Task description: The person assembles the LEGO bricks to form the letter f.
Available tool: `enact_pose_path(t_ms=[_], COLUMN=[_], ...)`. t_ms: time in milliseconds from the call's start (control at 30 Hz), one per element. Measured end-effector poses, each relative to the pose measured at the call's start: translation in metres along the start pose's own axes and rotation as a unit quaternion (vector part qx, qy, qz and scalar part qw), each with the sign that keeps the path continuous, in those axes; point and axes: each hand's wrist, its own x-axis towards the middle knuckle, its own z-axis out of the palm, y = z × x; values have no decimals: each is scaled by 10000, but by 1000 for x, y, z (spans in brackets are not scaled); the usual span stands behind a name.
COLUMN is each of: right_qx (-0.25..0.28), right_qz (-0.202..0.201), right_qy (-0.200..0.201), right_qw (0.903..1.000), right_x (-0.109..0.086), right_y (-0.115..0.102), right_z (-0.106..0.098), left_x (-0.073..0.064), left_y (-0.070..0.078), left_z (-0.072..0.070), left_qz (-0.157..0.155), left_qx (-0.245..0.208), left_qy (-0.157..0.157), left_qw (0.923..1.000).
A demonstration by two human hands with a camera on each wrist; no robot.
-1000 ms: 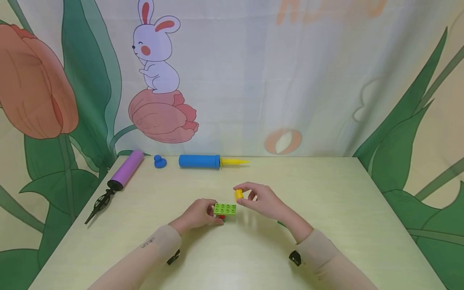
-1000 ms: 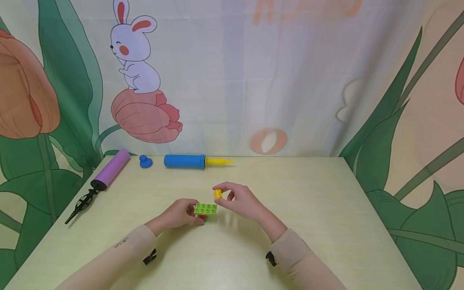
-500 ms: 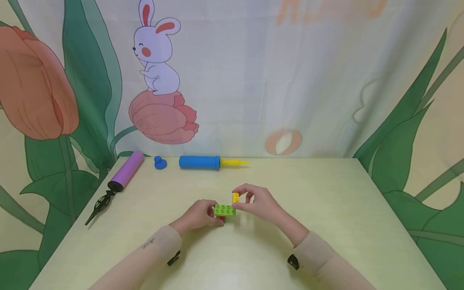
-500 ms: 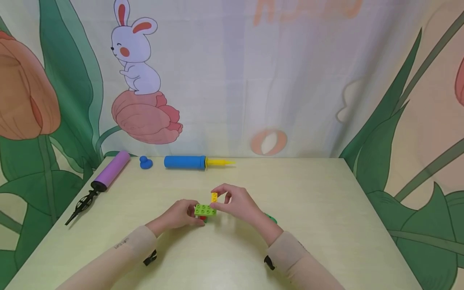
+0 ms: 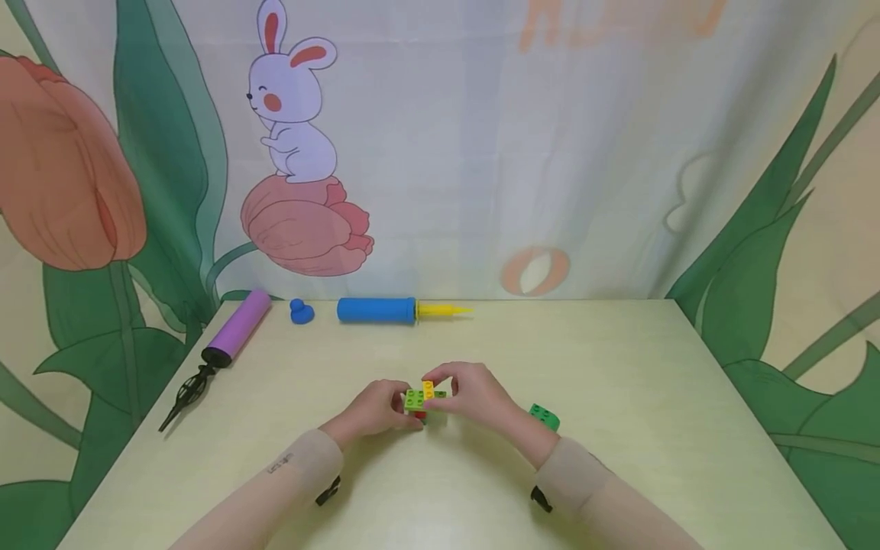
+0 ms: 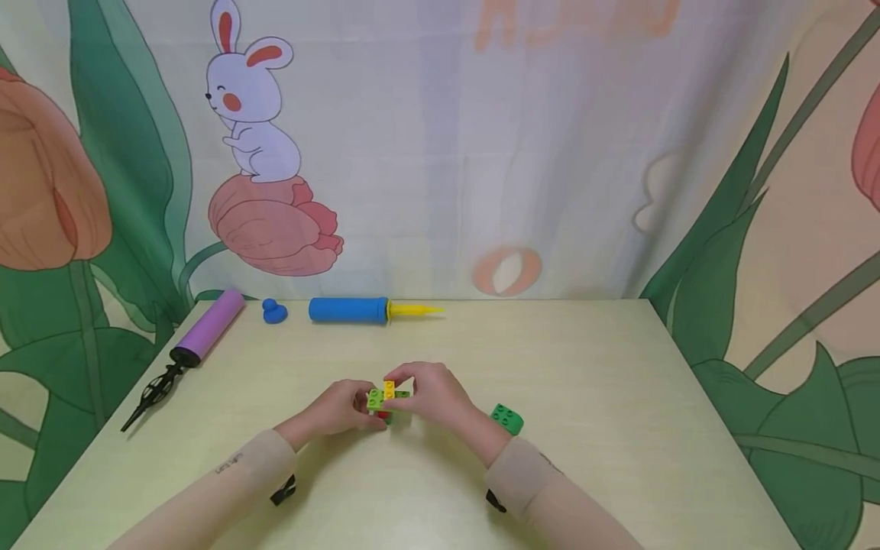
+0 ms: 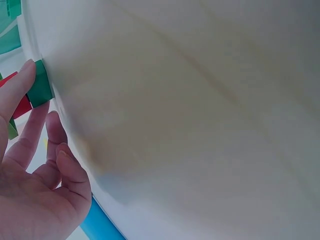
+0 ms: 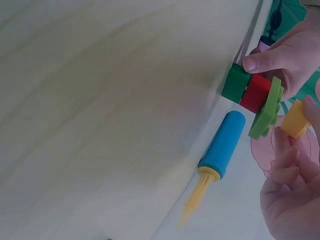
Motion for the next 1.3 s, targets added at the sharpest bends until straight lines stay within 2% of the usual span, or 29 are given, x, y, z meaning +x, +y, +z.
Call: enact_pose_path(t_ms=[467, 733, 1033, 1300], right_qx=[-236, -268, -217, -552], right_qz=[341, 404, 485, 410], right_qy=[69, 94, 71, 15], right_qw=[9991, 9988, 9986, 9976], right_x=[10, 9, 9, 11], right_y=[-1, -4, -4, -1], right_z=[18, 20, 20, 21], left_x=[0, -1, -1, 0], left_y=[-3, -3, -4, -4], left_z=[-1, 0, 0, 0], left_qz=[102, 197, 138, 100], left_qx=[10, -37, -6, 6], left_qy=[34, 49, 56, 5], left_qw=[9999, 9998, 9999, 9999])
